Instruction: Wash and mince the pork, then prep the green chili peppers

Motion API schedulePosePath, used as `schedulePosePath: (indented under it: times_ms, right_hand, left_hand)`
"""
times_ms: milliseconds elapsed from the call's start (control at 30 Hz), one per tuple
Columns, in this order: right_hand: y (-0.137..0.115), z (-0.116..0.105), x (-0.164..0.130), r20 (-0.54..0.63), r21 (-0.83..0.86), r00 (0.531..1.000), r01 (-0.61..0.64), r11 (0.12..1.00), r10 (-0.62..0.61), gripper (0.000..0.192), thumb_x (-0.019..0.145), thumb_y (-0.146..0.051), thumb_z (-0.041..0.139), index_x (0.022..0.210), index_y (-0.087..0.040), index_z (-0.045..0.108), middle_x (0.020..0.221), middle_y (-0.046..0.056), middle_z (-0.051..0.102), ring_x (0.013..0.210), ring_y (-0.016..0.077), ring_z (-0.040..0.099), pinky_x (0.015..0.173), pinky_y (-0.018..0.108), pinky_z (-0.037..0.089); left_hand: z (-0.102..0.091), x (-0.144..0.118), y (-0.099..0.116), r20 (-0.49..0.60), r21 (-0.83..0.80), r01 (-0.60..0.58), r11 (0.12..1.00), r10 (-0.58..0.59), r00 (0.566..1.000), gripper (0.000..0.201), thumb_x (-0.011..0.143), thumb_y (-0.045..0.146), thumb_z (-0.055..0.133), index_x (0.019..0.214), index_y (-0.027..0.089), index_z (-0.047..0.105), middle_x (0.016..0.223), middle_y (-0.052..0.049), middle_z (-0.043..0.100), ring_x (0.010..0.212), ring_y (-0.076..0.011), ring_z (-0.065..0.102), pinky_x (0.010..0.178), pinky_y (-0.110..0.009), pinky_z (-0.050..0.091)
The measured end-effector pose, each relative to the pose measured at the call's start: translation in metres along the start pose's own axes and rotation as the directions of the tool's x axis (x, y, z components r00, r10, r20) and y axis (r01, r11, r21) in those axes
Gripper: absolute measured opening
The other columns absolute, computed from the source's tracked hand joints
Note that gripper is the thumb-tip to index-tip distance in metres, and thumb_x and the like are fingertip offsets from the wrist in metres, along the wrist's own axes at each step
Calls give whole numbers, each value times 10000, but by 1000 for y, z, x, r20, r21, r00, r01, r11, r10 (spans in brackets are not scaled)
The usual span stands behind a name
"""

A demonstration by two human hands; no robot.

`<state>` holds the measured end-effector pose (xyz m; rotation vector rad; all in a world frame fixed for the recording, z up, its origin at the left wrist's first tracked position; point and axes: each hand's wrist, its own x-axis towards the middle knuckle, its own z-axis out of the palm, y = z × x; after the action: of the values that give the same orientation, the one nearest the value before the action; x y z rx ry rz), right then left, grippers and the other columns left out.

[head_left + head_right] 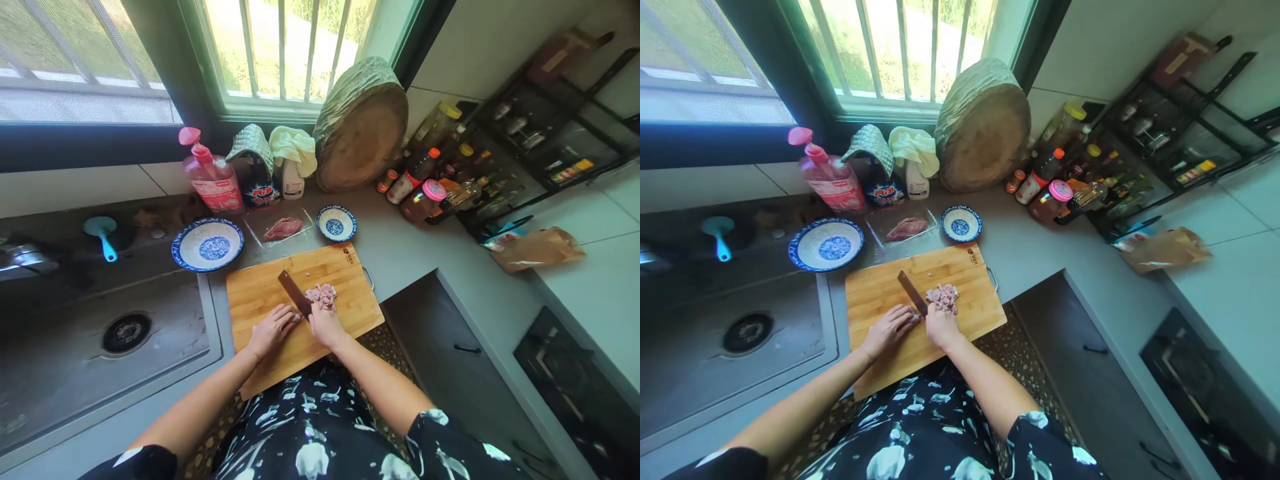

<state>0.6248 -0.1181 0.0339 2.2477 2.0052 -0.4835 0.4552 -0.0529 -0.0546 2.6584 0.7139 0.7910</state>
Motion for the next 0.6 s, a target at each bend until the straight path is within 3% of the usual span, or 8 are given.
schedulePosePath:
  times_ms: [300, 500, 600]
  right_hand:
    - [1, 5, -36, 87, -18, 996, 20, 1000, -18, 255, 871, -222, 379, 1085, -94, 432, 793, 154, 653, 753, 263, 657, 633, 330, 505]
    - [-25, 10, 8, 28, -43, 999, 34, 998, -32, 228, 828, -134, 406, 1050, -93, 436, 836, 170, 651, 775, 248, 660, 647, 320, 509]
    - [-18, 8, 20, 1, -30, 1000, 13, 999, -13, 213, 860, -185, 391, 1047, -95, 438, 850, 169, 653, 790, 253, 657, 647, 328, 508]
  left_hand:
    - [5, 0, -4, -56, -19, 20, 1000, -22, 998, 274, 892, 323, 430, 967, 166, 643, 1061, -100, 639, 1034, -209, 573, 926, -394, 475]
    - [7, -5, -6, -71, 1, -22, 1000, 22, 997, 267, 892, 304, 438, 941, 153, 653, 1036, -98, 653, 1028, -213, 579, 925, -385, 481]
    - [5, -6, -5, -88, -21, -22, 1000, 20, 996, 258, 888, 314, 453, 947, 156, 649, 1034, -91, 653, 1026, -210, 575, 902, -378, 497]
